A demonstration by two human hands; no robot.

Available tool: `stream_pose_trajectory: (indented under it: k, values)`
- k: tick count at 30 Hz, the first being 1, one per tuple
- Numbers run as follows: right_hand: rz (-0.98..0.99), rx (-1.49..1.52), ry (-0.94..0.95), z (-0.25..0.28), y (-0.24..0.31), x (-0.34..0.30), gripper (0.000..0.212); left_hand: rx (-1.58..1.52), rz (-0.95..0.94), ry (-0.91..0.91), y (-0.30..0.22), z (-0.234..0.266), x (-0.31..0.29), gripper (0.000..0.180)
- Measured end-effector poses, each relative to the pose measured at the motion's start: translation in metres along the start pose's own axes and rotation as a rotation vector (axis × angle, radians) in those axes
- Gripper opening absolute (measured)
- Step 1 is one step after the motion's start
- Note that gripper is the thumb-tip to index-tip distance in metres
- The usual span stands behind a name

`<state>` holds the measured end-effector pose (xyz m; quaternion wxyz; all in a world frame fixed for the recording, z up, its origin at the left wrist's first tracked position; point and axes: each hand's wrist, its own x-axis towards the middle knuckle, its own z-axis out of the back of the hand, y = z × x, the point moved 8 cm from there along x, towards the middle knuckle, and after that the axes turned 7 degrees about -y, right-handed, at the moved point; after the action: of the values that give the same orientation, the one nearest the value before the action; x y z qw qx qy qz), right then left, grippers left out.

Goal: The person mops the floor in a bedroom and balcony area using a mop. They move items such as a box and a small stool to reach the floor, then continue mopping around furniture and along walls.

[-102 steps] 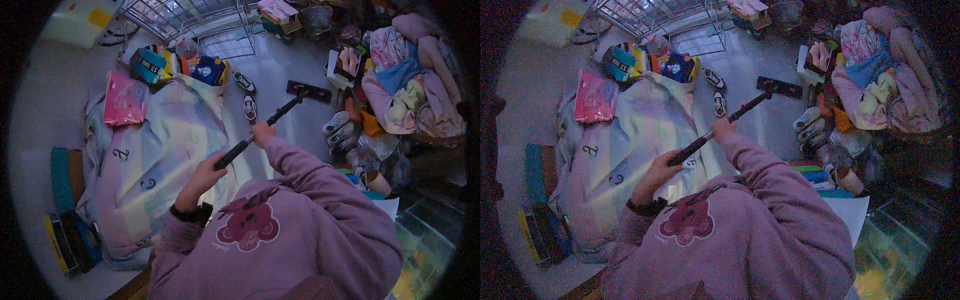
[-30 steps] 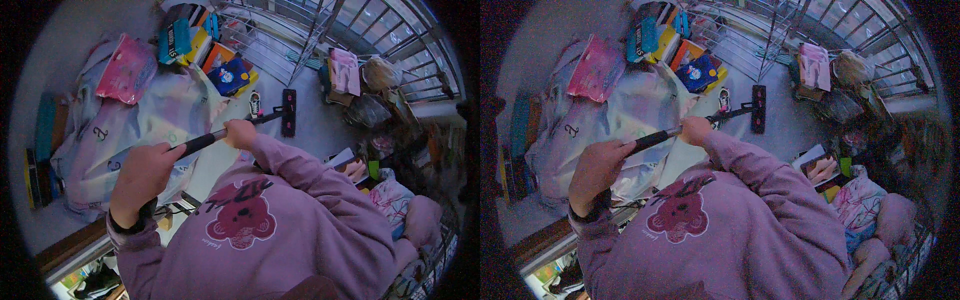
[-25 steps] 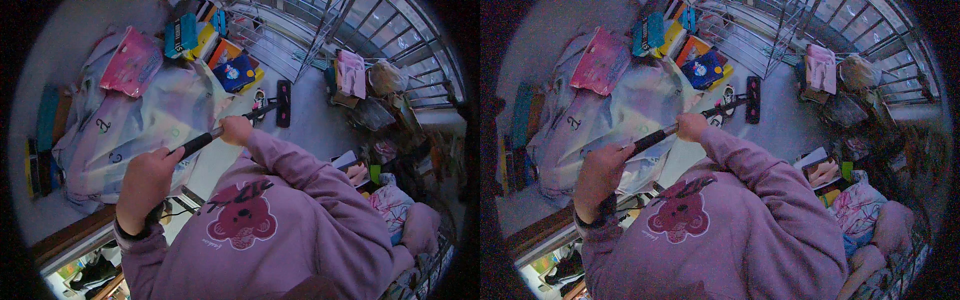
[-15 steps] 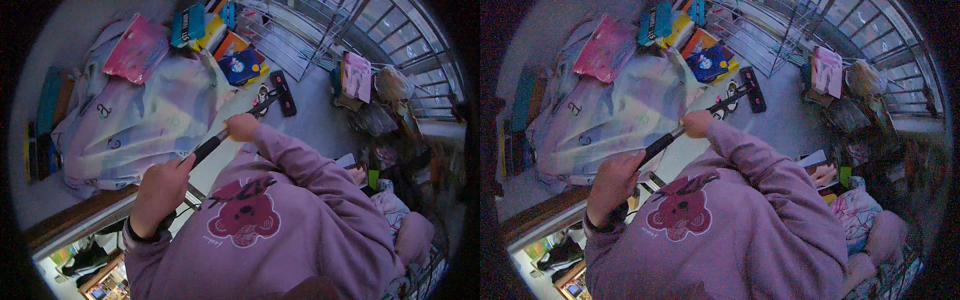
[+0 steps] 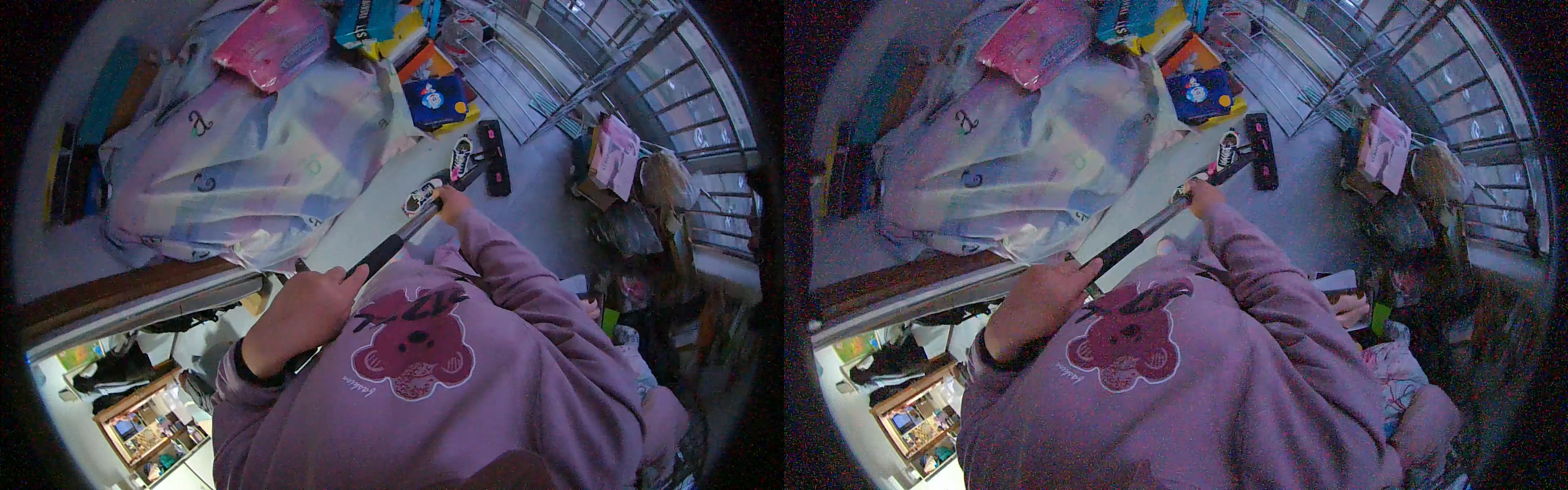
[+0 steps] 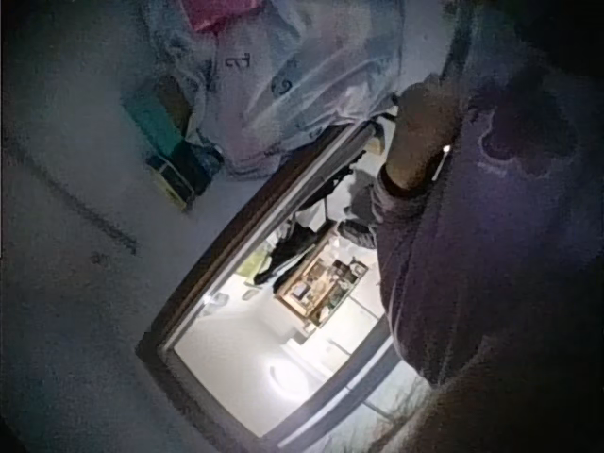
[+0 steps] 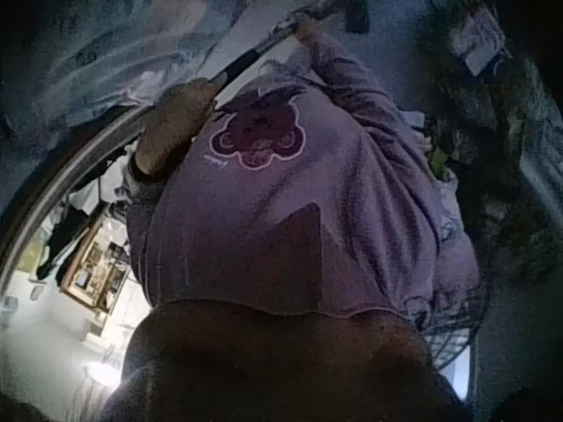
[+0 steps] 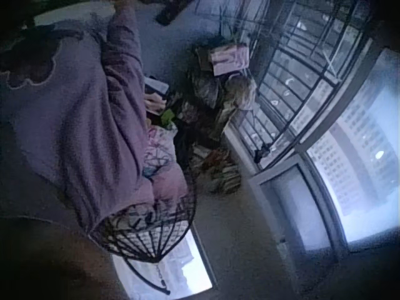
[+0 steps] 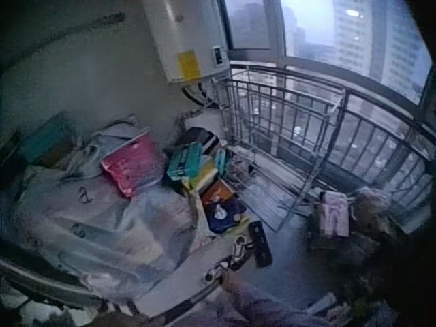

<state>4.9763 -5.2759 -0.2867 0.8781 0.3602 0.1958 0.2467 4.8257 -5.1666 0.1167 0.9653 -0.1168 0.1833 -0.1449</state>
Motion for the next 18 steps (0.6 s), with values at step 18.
stream_pose_trajectory:
  k: [18]
  values:
    - [0.247,-0.033,0.180,-0.224,0.172,-0.023,0.012,-0.291,0.408,-0.066,0.148,-0.060,-0.249,0.049]
